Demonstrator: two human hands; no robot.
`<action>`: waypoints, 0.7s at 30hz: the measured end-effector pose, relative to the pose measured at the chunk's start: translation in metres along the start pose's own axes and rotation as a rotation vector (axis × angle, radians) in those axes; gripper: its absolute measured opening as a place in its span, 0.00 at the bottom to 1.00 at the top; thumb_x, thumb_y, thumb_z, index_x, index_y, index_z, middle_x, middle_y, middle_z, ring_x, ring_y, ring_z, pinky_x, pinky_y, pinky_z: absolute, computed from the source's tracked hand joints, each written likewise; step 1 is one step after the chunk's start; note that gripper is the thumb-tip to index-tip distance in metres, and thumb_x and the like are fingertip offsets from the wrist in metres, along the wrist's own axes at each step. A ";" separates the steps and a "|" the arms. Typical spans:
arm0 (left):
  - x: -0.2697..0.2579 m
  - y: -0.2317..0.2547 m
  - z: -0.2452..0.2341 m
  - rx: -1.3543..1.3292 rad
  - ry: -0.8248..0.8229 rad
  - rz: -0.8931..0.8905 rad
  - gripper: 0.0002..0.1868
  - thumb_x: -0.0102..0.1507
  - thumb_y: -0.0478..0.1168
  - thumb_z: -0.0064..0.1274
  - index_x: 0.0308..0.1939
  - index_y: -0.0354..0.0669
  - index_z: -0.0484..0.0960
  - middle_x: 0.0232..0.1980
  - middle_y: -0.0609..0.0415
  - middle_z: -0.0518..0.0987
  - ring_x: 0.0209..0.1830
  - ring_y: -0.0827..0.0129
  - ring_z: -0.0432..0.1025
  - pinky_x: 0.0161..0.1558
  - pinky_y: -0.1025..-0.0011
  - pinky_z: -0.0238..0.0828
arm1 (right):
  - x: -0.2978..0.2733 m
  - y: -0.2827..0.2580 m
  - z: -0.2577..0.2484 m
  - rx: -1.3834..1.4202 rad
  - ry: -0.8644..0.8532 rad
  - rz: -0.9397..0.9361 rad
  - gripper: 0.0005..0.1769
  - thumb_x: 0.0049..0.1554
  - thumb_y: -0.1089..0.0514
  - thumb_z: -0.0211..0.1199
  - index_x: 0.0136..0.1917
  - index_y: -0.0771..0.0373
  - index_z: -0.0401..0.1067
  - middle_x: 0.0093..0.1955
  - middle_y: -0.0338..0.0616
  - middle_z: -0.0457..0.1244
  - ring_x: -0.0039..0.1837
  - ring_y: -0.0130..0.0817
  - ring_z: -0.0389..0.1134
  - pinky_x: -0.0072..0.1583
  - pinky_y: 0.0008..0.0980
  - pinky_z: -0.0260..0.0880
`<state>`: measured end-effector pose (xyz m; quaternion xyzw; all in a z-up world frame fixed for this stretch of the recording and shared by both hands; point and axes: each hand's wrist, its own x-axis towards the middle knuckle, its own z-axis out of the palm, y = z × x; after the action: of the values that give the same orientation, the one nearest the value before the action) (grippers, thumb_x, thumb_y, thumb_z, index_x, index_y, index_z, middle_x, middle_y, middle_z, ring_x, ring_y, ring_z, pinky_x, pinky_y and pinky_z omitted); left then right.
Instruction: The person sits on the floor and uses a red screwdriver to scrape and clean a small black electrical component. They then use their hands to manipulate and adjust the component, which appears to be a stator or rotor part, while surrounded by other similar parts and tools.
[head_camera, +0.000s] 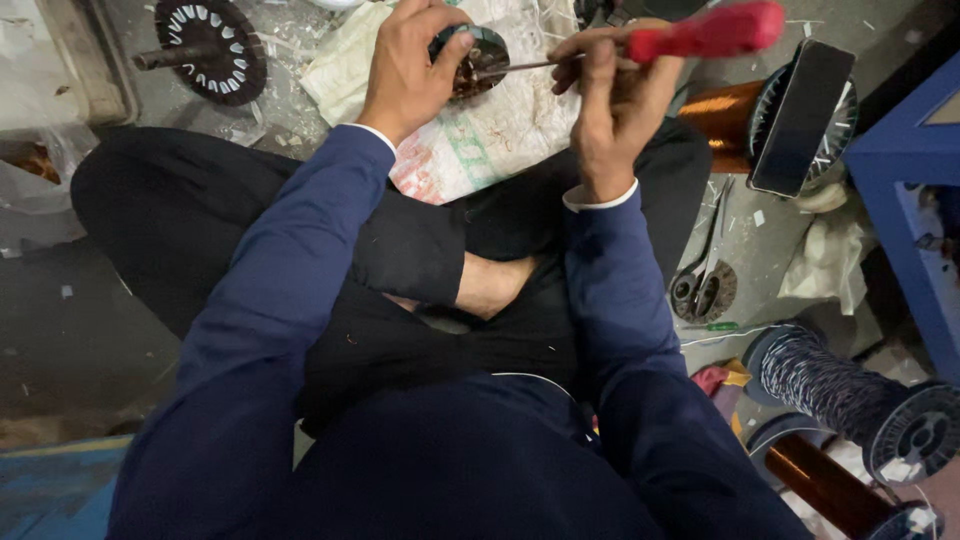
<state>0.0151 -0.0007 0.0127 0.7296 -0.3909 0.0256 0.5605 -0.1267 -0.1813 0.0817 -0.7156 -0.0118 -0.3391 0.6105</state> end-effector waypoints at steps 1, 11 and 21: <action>0.001 0.002 -0.003 -0.002 -0.012 0.007 0.10 0.71 0.40 0.60 0.46 0.34 0.83 0.45 0.42 0.79 0.48 0.47 0.75 0.51 0.57 0.71 | 0.000 -0.001 0.000 0.000 0.007 -0.008 0.08 0.77 0.60 0.51 0.64 0.63 0.55 0.47 0.57 0.70 0.39 0.33 0.69 0.44 0.28 0.73; -0.009 -0.025 0.019 -0.311 -0.016 -0.213 0.09 0.73 0.37 0.51 0.52 0.40 0.85 0.50 0.54 0.84 0.50 0.61 0.79 0.56 0.65 0.74 | -0.001 -0.005 0.004 -0.045 0.004 -0.054 0.08 0.76 0.60 0.51 0.63 0.64 0.56 0.49 0.56 0.70 0.43 0.34 0.70 0.47 0.29 0.75; -0.009 -0.005 0.024 -0.179 -0.019 -0.200 0.08 0.74 0.38 0.51 0.49 0.39 0.83 0.45 0.50 0.77 0.47 0.60 0.74 0.50 0.66 0.69 | -0.004 -0.012 0.006 -0.101 -0.037 -0.011 0.09 0.76 0.62 0.54 0.63 0.66 0.56 0.50 0.55 0.68 0.43 0.32 0.68 0.49 0.28 0.73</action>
<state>0.0025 -0.0151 -0.0046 0.7123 -0.3223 -0.0722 0.6194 -0.1321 -0.1718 0.0906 -0.7515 -0.0096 -0.3293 0.5716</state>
